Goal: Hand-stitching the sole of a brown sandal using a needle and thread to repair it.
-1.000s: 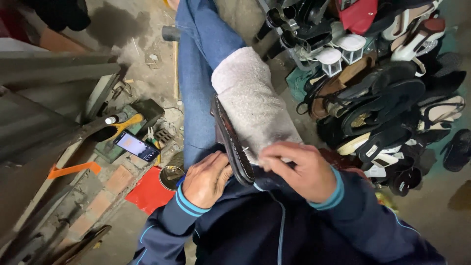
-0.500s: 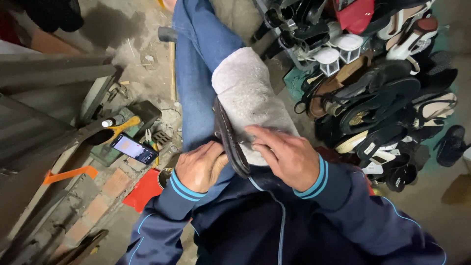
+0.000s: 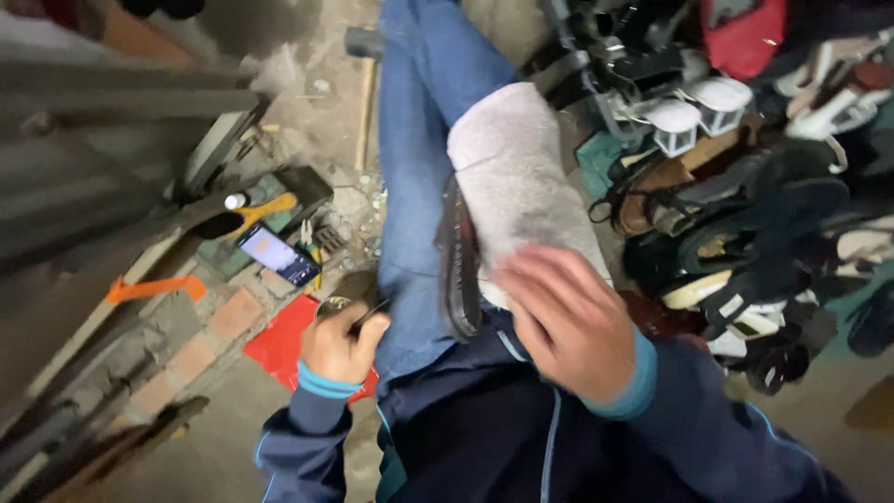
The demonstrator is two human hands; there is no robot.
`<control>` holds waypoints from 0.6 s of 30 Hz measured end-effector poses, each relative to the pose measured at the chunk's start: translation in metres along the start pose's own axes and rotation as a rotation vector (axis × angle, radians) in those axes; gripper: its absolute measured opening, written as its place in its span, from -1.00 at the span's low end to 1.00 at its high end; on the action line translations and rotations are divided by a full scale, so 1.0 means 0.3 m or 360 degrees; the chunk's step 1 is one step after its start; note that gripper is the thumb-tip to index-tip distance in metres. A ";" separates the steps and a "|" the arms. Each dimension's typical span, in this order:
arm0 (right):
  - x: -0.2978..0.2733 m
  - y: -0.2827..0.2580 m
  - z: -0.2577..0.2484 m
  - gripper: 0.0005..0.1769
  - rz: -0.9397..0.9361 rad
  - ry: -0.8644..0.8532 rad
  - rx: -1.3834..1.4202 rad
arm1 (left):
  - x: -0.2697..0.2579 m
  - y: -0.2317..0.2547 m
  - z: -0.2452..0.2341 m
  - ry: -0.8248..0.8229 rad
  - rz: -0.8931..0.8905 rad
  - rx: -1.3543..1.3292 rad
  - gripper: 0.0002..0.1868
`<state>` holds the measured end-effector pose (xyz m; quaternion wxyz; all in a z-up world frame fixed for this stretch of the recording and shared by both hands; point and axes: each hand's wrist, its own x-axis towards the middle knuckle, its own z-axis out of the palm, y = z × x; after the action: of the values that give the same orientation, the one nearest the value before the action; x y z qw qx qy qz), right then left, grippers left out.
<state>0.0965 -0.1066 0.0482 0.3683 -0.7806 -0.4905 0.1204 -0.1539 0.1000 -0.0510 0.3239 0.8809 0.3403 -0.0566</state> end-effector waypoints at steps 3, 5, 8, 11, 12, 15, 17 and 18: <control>-0.198 -0.015 -0.094 -0.71 -0.0278 -0.0696 0.0024 | 0.038 0.105 -0.010 -0.0106 0.0007 -0.0341 -0.46; -0.337 0.003 -0.107 -0.61 -0.0412 -0.1423 -0.0054 | 0.052 0.161 -0.010 -0.0190 -0.0024 -0.0519 -0.41; -0.421 -0.010 -0.069 -0.71 -0.0555 -0.1348 -0.0060 | 0.068 0.222 -0.021 -0.0271 0.0014 -0.1022 -0.35; -0.471 -0.015 -0.035 -0.79 -0.0775 -0.1233 -0.0039 | 0.053 0.251 -0.044 -0.0326 -0.0087 -0.1137 -0.21; -0.485 -0.022 -0.027 -0.78 -0.0861 -0.1177 -0.0025 | 0.045 0.251 -0.044 -0.0337 -0.0137 -0.1176 -0.20; -0.480 -0.018 0.001 -0.66 -0.1076 -0.1044 -0.0011 | 0.031 0.230 -0.022 -0.0353 -0.0189 -0.1237 -0.21; -0.322 -0.056 -0.023 -0.58 -0.1232 -0.1004 0.0003 | 0.010 0.221 -0.015 -0.0330 -0.0218 -0.1285 -0.23; -0.187 -0.115 -0.051 -0.65 -0.0795 -0.0537 -0.0071 | 0.008 0.223 -0.019 -0.0338 -0.0180 -0.1266 -0.26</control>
<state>0.0542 -0.1529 0.0730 0.2825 -0.6126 -0.7242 0.1431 -0.1102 0.0673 -0.0117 0.6688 0.6563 0.3481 -0.0290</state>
